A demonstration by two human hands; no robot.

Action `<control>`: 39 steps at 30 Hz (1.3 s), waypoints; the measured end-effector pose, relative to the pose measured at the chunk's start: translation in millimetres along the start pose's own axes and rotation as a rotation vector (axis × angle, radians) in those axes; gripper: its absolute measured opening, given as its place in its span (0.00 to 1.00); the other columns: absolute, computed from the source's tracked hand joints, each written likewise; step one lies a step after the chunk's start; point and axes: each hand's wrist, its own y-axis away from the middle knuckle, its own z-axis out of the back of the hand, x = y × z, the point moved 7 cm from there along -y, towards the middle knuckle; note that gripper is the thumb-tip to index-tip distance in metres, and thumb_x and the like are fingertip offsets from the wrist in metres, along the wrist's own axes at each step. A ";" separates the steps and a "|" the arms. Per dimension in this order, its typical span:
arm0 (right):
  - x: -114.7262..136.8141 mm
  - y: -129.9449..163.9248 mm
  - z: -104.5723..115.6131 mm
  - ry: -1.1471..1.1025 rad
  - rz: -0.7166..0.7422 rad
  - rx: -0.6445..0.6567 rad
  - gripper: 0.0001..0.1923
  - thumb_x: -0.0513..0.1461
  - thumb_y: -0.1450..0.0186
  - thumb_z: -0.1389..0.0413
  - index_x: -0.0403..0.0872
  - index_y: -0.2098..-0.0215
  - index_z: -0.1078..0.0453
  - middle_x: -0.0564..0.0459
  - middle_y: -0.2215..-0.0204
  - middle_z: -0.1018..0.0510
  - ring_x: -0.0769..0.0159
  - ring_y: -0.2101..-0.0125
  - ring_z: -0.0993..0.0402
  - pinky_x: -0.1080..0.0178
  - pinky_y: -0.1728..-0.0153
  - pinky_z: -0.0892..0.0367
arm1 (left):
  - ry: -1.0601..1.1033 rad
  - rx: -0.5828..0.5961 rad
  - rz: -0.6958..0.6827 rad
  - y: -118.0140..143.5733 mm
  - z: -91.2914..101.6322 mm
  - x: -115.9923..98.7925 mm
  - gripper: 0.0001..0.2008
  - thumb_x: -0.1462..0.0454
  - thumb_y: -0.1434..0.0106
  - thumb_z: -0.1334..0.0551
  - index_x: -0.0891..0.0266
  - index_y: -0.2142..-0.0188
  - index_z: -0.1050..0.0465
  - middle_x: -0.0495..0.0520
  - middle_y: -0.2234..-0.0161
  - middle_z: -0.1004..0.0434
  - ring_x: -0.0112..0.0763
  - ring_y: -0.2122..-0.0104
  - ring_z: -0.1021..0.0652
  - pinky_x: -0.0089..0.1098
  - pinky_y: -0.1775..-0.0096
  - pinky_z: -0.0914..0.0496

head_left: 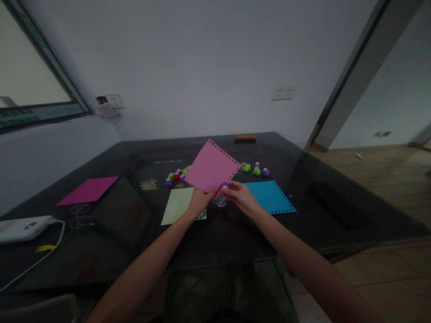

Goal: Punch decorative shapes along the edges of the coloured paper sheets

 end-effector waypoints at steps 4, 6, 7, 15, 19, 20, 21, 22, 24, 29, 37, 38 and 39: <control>-0.9 -0.1 -0.7 -0.018 0.003 0.010 0.17 0.38 0.57 0.31 0.46 0.69 0.27 0.53 0.70 0.22 0.68 0.73 0.26 0.65 0.70 0.30 | -0.004 0.007 -0.012 0.6 -0.6 -0.8 0.11 0.62 0.46 0.37 0.67 0.65 0.25 0.57 0.66 0.19 0.37 0.66 0.22 0.34 0.62 0.29; -1.2 -0.1 -1.2 -0.013 0.006 0.017 0.17 0.39 0.56 0.31 0.46 0.69 0.27 0.53 0.71 0.22 0.68 0.73 0.26 0.65 0.70 0.30 | -0.004 0.014 -0.021 0.7 -0.9 -1.5 0.11 0.62 0.45 0.37 0.66 0.64 0.25 0.58 0.65 0.19 0.37 0.65 0.22 0.34 0.61 0.29; -1.3 0.0 -1.4 -0.009 0.008 0.019 0.16 0.39 0.56 0.31 0.46 0.69 0.27 0.53 0.71 0.22 0.68 0.73 0.26 0.65 0.70 0.30 | -0.004 0.017 -0.023 0.6 -1.0 -1.9 0.11 0.62 0.45 0.37 0.66 0.64 0.25 0.58 0.64 0.19 0.37 0.65 0.22 0.35 0.60 0.30; 0.0 0.7 1.5 0.052 0.006 -0.029 0.18 0.40 0.56 0.31 0.46 0.68 0.26 0.52 0.70 0.22 0.69 0.75 0.28 0.68 0.77 0.34 | 0.016 0.049 -0.017 -0.7 -2.7 1.8 0.12 0.62 0.45 0.37 0.66 0.62 0.25 0.58 0.63 0.20 0.39 0.62 0.22 0.37 0.58 0.30; 1.9 1.6 1.8 0.075 0.013 -0.038 0.16 0.40 0.56 0.31 0.46 0.69 0.26 0.52 0.70 0.22 0.68 0.74 0.28 0.67 0.77 0.35 | 0.035 0.062 -0.014 -1.5 -3.7 6.0 0.14 0.62 0.46 0.37 0.66 0.60 0.25 0.59 0.61 0.20 0.40 0.60 0.22 0.38 0.56 0.30; 2.2 1.7 1.7 0.077 0.015 -0.037 0.16 0.40 0.55 0.32 0.47 0.69 0.26 0.52 0.69 0.22 0.68 0.74 0.28 0.67 0.77 0.34 | 0.040 0.065 -0.013 -1.5 -4.0 6.5 0.14 0.62 0.46 0.37 0.66 0.60 0.25 0.59 0.61 0.20 0.40 0.60 0.22 0.39 0.56 0.30; 2.3 1.8 1.5 0.079 0.017 -0.036 0.16 0.40 0.55 0.32 0.47 0.69 0.26 0.52 0.69 0.22 0.68 0.74 0.28 0.67 0.76 0.34 | 0.044 0.068 -0.010 -1.5 -4.2 6.8 0.14 0.61 0.46 0.37 0.66 0.60 0.25 0.59 0.61 0.20 0.40 0.59 0.22 0.38 0.55 0.30; 2.4 1.8 1.3 0.080 0.019 -0.035 0.16 0.40 0.55 0.32 0.47 0.69 0.26 0.52 0.69 0.22 0.68 0.73 0.28 0.67 0.76 0.34 | 0.048 0.069 -0.008 -1.4 -4.4 6.9 0.14 0.61 0.46 0.37 0.66 0.61 0.25 0.59 0.62 0.20 0.40 0.59 0.22 0.38 0.56 0.30; 2.4 1.8 1.0 0.080 0.022 -0.031 0.16 0.40 0.55 0.32 0.47 0.69 0.26 0.52 0.69 0.22 0.68 0.73 0.28 0.66 0.75 0.34 | 0.052 0.070 -0.004 -1.1 -4.6 6.6 0.13 0.61 0.46 0.37 0.66 0.61 0.25 0.59 0.63 0.20 0.40 0.59 0.23 0.38 0.56 0.30; 2.5 1.4 0.1 0.065 0.028 -0.022 0.16 0.39 0.56 0.32 0.47 0.69 0.26 0.52 0.69 0.21 0.67 0.72 0.27 0.64 0.71 0.31 | 0.056 0.065 0.002 -0.9 -4.7 5.1 0.13 0.62 0.46 0.37 0.66 0.61 0.25 0.59 0.62 0.20 0.41 0.58 0.23 0.39 0.55 0.30; 2.7 1.0 -1.8 0.044 0.031 -0.001 0.16 0.38 0.56 0.32 0.46 0.69 0.26 0.52 0.69 0.21 0.66 0.70 0.26 0.62 0.66 0.29 | 0.052 0.078 -0.015 -0.8 -4.7 5.1 0.13 0.62 0.46 0.37 0.66 0.62 0.25 0.59 0.63 0.19 0.40 0.59 0.23 0.39 0.55 0.30; 2.2 0.6 -1.4 0.044 0.031 -0.004 0.16 0.38 0.57 0.32 0.46 0.69 0.26 0.53 0.69 0.21 0.67 0.70 0.26 0.62 0.66 0.29 | 0.049 0.077 -0.017 -0.7 -4.6 5.4 0.13 0.62 0.46 0.37 0.66 0.62 0.25 0.59 0.63 0.19 0.40 0.59 0.23 0.40 0.54 0.31; 1.7 0.1 -0.9 0.044 0.032 -0.006 0.17 0.38 0.57 0.32 0.46 0.69 0.27 0.53 0.69 0.22 0.67 0.70 0.26 0.63 0.66 0.29 | 0.046 0.075 -0.017 -0.6 -4.6 5.9 0.13 0.62 0.46 0.37 0.65 0.61 0.25 0.58 0.63 0.19 0.40 0.59 0.23 0.40 0.54 0.31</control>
